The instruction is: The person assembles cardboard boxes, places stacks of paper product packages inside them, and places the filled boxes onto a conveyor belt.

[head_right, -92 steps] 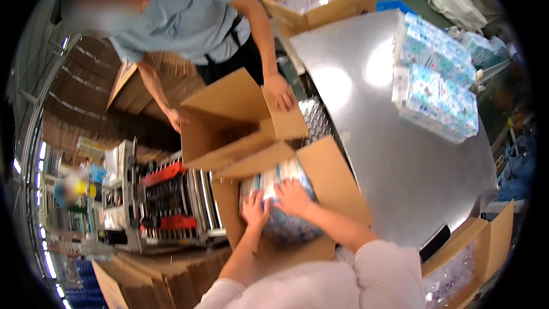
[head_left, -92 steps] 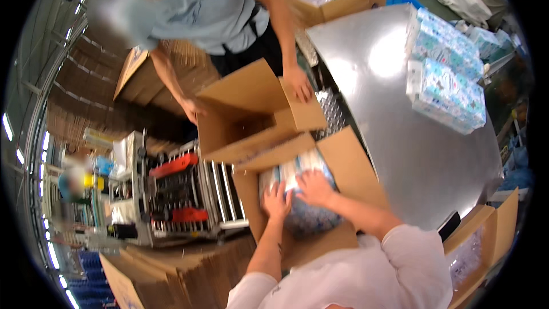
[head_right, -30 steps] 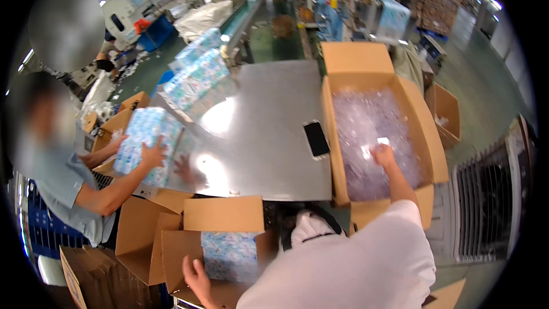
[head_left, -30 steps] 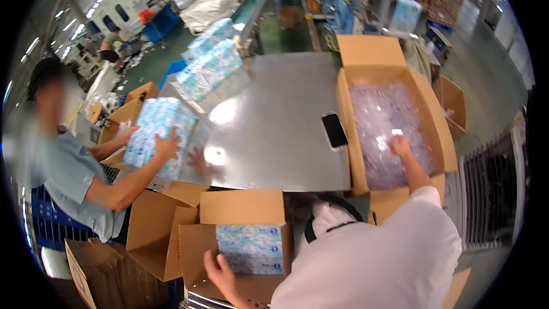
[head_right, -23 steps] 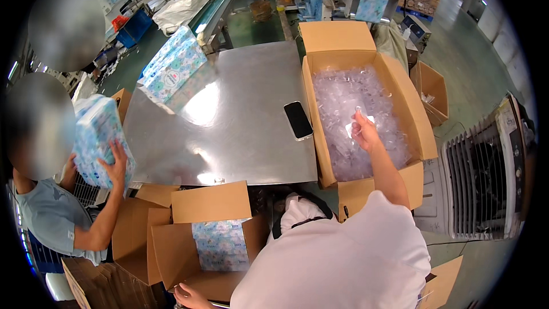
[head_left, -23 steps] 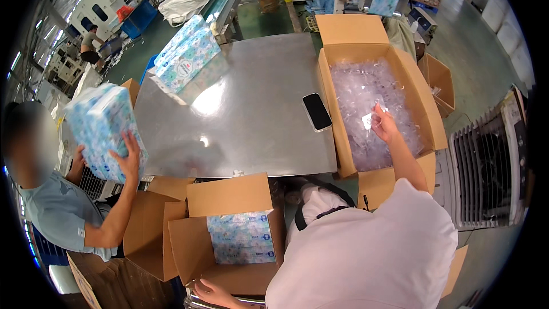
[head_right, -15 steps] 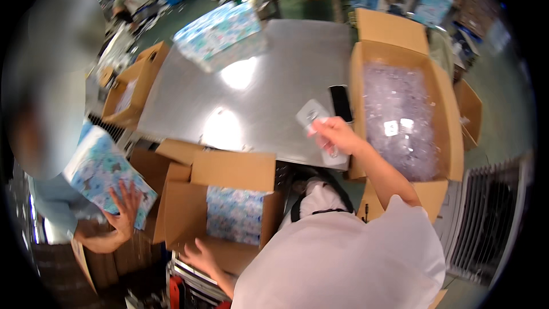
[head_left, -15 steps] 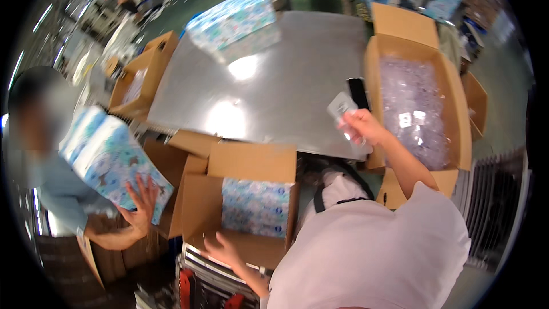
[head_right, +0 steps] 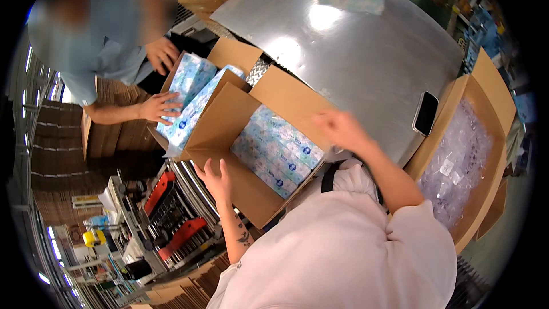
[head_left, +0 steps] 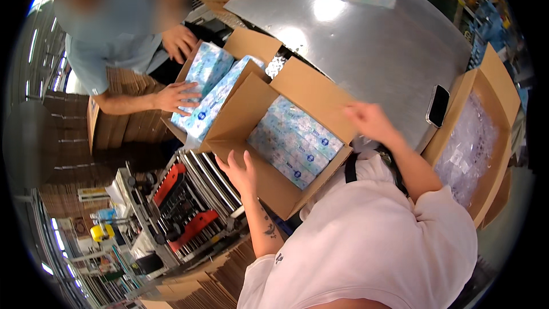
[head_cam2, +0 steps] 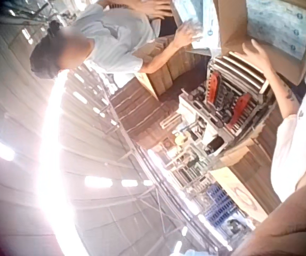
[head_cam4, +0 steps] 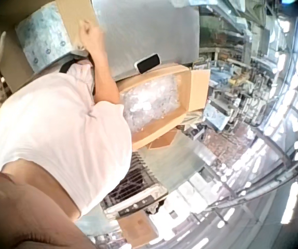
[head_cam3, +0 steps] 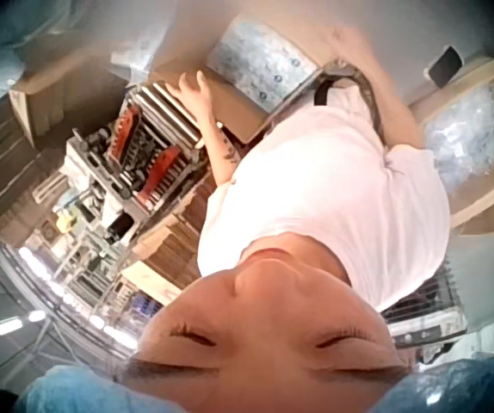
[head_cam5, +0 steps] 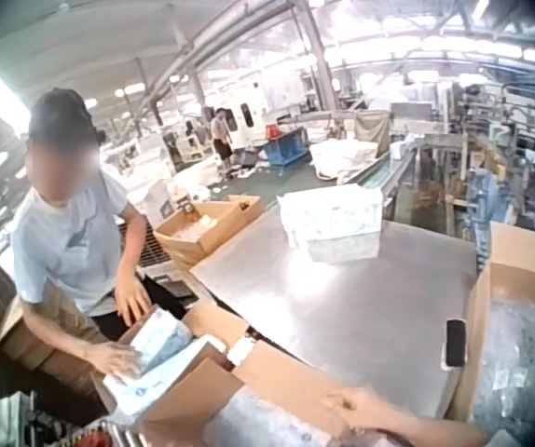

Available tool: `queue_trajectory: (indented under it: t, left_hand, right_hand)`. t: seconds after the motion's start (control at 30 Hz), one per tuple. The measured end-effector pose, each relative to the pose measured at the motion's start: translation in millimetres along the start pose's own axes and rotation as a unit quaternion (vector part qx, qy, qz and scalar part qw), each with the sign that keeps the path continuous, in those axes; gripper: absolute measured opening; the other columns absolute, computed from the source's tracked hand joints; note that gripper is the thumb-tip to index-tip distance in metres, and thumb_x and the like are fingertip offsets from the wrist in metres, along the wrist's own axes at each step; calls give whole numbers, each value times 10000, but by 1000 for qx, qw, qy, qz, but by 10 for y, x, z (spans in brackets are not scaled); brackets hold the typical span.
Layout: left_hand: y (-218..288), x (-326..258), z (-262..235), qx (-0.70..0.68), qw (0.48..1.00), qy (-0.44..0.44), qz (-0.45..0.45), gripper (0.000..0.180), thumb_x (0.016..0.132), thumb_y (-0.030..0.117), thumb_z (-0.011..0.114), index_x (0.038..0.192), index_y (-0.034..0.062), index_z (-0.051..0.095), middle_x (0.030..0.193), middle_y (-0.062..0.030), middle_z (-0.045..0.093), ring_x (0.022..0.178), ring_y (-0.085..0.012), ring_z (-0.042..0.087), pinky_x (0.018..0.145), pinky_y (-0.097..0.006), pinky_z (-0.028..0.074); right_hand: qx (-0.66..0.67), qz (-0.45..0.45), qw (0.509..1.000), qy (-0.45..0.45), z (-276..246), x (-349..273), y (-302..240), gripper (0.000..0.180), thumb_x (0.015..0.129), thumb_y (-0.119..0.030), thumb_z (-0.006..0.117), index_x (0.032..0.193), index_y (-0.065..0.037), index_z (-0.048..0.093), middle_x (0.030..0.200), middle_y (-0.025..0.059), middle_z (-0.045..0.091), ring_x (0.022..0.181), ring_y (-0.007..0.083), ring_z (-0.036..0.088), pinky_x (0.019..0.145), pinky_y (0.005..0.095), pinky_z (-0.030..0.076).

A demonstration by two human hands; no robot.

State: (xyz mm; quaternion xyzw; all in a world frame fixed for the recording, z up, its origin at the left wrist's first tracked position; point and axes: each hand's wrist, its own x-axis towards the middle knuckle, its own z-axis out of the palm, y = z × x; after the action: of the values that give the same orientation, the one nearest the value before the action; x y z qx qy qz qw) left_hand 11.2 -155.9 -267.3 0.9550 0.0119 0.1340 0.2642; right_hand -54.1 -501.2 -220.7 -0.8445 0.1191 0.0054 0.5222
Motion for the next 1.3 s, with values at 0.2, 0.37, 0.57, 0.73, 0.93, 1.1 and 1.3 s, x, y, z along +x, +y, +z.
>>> queue_trajectory:
  t: [0.2,0.37,0.57,0.73,0.93,1.1,1.3]
  left_hand:
    - [57,-33,5,32,999,4,-2,426,821,314,600,1072,-26,541,1337,-333,174,1172,-467,356,914,-440,379]
    - [125,6,11,46,999,-13,6,441,814,342,604,1062,-19,545,1313,-368,171,1146,-490,365,883,-453,397]
    - [135,75,40,82,996,-15,31,461,816,349,598,1083,-20,531,1296,-390,171,1151,-512,342,881,-455,401]
    - [505,223,33,260,961,-14,98,485,775,313,643,1140,27,501,1304,-330,232,1174,-460,335,960,-449,311]
    - [421,543,1128,169,933,-294,123,452,723,267,649,1107,75,509,1102,-132,550,1042,-306,517,837,-449,428]
    - [-670,82,1936,229,907,-352,11,348,800,180,508,1131,70,520,1112,-183,546,1052,-336,518,880,-436,425]
    - [-920,-234,1920,160,902,-367,-162,566,770,231,587,1287,113,388,1069,-221,573,998,-321,571,850,-413,452]
  right_hand:
    - [-164,34,922,350,-1299,-655,1403,312,865,-291,548,969,-5,618,791,111,644,689,153,580,649,291,458]
    - [-434,358,703,435,-2307,-1898,1930,540,911,-469,247,1136,-90,559,1013,199,598,961,398,548,824,471,425]
    - [-378,424,705,425,-2058,-2345,2508,575,897,-491,271,1142,-54,553,1107,207,561,1036,378,520,891,432,393]
    - [-312,191,817,446,-1596,-1558,2190,287,865,-253,512,1034,-38,600,1022,137,611,949,275,578,817,345,447]
    - [-212,-80,945,237,-442,-387,1192,184,813,-128,540,959,-22,580,949,167,586,912,343,547,801,379,441]
    - [-196,-193,959,65,343,-218,1102,146,712,-130,550,792,-14,590,884,184,566,829,356,530,731,435,438]
    - [-208,-156,963,64,340,-325,1253,185,748,-165,577,877,-32,588,981,151,560,905,329,533,790,413,437]
